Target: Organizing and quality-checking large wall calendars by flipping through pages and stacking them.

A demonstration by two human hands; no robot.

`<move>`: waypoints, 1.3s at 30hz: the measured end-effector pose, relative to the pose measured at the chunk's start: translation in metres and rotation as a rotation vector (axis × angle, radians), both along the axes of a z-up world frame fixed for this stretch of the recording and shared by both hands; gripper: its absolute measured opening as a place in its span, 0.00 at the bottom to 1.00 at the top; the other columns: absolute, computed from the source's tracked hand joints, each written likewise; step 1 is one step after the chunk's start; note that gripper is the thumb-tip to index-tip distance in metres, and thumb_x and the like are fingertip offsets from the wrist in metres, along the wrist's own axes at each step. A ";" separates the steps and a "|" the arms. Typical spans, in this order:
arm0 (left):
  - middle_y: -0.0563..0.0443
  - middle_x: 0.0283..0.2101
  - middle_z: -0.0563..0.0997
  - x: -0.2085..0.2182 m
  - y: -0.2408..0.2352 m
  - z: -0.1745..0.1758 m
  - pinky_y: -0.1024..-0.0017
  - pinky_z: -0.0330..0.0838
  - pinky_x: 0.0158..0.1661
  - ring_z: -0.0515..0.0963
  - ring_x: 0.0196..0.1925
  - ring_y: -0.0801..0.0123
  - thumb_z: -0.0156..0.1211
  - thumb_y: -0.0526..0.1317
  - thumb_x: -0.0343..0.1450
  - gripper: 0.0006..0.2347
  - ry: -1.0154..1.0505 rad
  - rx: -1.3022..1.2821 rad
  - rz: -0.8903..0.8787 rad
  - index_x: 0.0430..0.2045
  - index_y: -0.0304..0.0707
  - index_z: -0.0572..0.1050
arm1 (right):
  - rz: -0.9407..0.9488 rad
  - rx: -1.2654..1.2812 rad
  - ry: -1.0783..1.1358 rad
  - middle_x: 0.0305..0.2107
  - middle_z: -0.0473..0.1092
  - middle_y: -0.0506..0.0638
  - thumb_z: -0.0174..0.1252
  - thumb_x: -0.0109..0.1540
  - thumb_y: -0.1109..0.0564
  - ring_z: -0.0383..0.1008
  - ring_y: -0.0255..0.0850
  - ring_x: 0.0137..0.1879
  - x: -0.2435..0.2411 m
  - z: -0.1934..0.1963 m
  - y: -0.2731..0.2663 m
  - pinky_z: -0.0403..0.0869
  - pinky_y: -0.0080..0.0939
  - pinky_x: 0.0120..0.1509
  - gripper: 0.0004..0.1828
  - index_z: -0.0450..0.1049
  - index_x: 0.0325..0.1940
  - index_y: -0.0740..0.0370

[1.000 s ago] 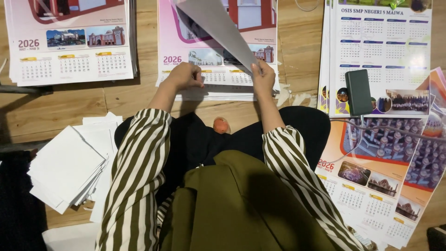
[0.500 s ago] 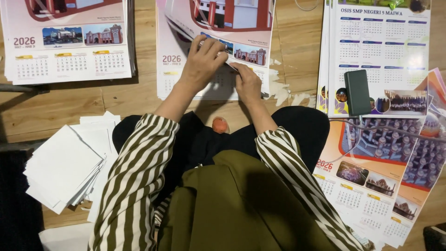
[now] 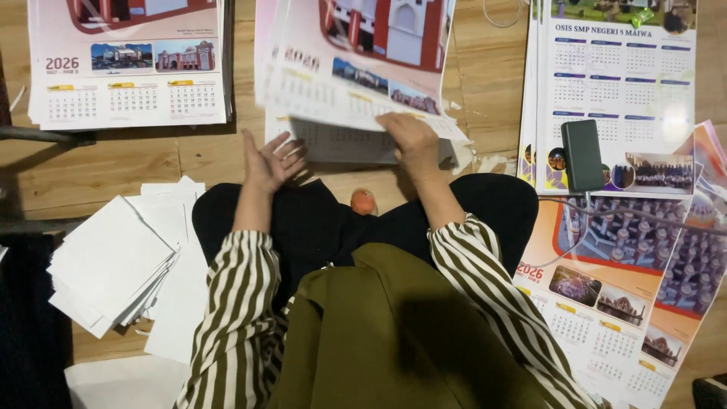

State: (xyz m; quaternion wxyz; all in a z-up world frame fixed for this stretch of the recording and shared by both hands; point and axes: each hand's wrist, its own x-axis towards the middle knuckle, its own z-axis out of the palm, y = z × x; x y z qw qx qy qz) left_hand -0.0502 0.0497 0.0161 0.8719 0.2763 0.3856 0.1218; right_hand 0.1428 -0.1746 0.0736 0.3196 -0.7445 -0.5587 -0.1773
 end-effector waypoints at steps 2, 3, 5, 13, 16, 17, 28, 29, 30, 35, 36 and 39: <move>0.35 0.50 0.66 -0.013 0.024 0.006 0.65 0.58 0.35 0.68 0.44 0.53 0.34 0.72 0.55 0.43 0.086 0.054 0.035 0.55 0.36 0.59 | 0.083 -0.141 0.037 0.36 0.71 0.48 0.49 0.54 0.60 0.71 0.43 0.46 -0.006 -0.028 -0.003 0.69 0.39 0.50 0.15 0.72 0.44 0.53; 0.39 0.40 0.75 -0.018 0.036 0.009 0.80 0.65 0.13 0.77 0.27 0.65 0.39 0.73 0.52 0.45 0.177 0.106 0.063 0.53 0.34 0.62 | 0.158 -0.283 0.078 0.34 0.72 0.49 0.52 0.52 0.60 0.72 0.44 0.44 -0.008 -0.042 -0.004 0.70 0.40 0.49 0.14 0.73 0.42 0.54; 0.37 0.48 0.69 -0.018 0.059 -0.040 0.67 0.63 0.33 0.72 0.41 0.56 0.46 0.70 0.56 0.41 0.291 0.191 -0.077 0.54 0.35 0.61 | 0.141 -0.454 0.163 0.34 0.73 0.47 0.51 0.53 0.61 0.73 0.45 0.43 -0.030 -0.032 -0.007 0.71 0.43 0.47 0.14 0.73 0.41 0.50; 0.41 0.39 0.76 -0.014 0.055 -0.104 0.60 0.71 0.40 0.76 0.43 0.53 0.65 0.41 0.56 0.23 0.753 0.868 -0.482 0.45 0.35 0.71 | -0.088 -0.591 0.768 0.48 0.66 0.59 0.52 0.54 0.29 0.64 0.55 0.55 0.003 -0.032 -0.020 0.63 0.55 0.57 0.37 0.67 0.53 0.60; 0.37 0.40 0.75 -0.015 0.053 -0.098 0.61 0.72 0.40 0.75 0.44 0.51 0.63 0.38 0.58 0.22 0.697 0.832 -0.455 0.46 0.33 0.68 | -0.707 -0.767 0.694 0.52 0.57 0.65 0.50 0.53 0.28 0.60 0.59 0.56 0.032 -0.078 -0.033 0.60 0.60 0.55 0.47 0.53 0.59 0.69; 0.35 0.41 0.74 -0.013 0.053 -0.097 0.60 0.71 0.39 0.75 0.44 0.51 0.59 0.36 0.59 0.21 0.667 0.824 -0.466 0.47 0.30 0.67 | -0.708 -0.858 0.763 0.52 0.56 0.64 0.54 0.51 0.31 0.60 0.60 0.56 0.034 -0.090 -0.033 0.61 0.62 0.55 0.46 0.55 0.58 0.70; 0.26 0.49 0.68 -0.030 0.002 0.004 0.53 0.65 0.48 0.66 0.54 0.42 0.52 0.33 0.61 0.24 0.544 0.918 -0.369 0.52 0.25 0.60 | -0.789 -0.514 1.066 0.40 0.67 0.63 0.64 0.46 0.39 0.67 0.62 0.49 0.083 -0.195 -0.043 0.67 0.62 0.49 0.42 0.57 0.52 0.65; 0.27 0.49 0.68 -0.038 0.001 0.018 0.54 0.68 0.41 0.68 0.51 0.44 0.52 0.35 0.63 0.23 0.542 0.871 -0.372 0.53 0.27 0.60 | -0.787 -0.494 1.082 0.40 0.68 0.62 0.63 0.47 0.40 0.68 0.60 0.49 0.095 -0.205 -0.045 0.68 0.60 0.47 0.38 0.59 0.51 0.66; 0.29 0.48 0.68 -0.046 0.000 0.031 0.55 0.71 0.33 0.71 0.48 0.45 0.52 0.36 0.64 0.23 0.540 0.825 -0.375 0.53 0.29 0.60 | -0.785 -0.473 1.098 0.40 0.68 0.62 0.62 0.49 0.42 0.68 0.59 0.49 0.107 -0.216 -0.046 0.70 0.58 0.45 0.35 0.62 0.50 0.67; 0.30 0.48 0.68 -0.062 -0.004 0.075 0.56 0.69 0.35 0.70 0.48 0.45 0.52 0.37 0.63 0.22 0.562 0.869 -0.393 0.51 0.30 0.63 | -0.549 -0.229 1.437 0.43 0.65 0.69 0.64 0.49 0.55 0.69 0.57 0.46 0.046 -0.059 -0.054 0.71 0.53 0.38 0.34 0.61 0.50 0.80; 0.27 0.49 0.68 -0.064 -0.002 0.082 0.51 0.68 0.40 0.68 0.51 0.41 0.53 0.38 0.61 0.22 0.599 0.946 -0.477 0.50 0.30 0.65 | -0.499 -0.108 1.527 0.40 0.66 0.67 0.67 0.45 0.62 0.72 0.53 0.40 0.038 -0.038 -0.059 0.71 0.48 0.32 0.33 0.62 0.49 0.80; 0.26 0.49 0.67 -0.048 0.014 0.034 0.53 0.70 0.38 0.69 0.51 0.42 0.51 0.33 0.60 0.23 0.597 0.919 -0.380 0.50 0.25 0.63 | -0.445 -0.164 1.269 0.46 0.64 0.70 0.67 0.46 0.58 0.68 0.55 0.50 0.028 -0.040 -0.058 0.72 0.47 0.42 0.22 0.73 0.43 0.63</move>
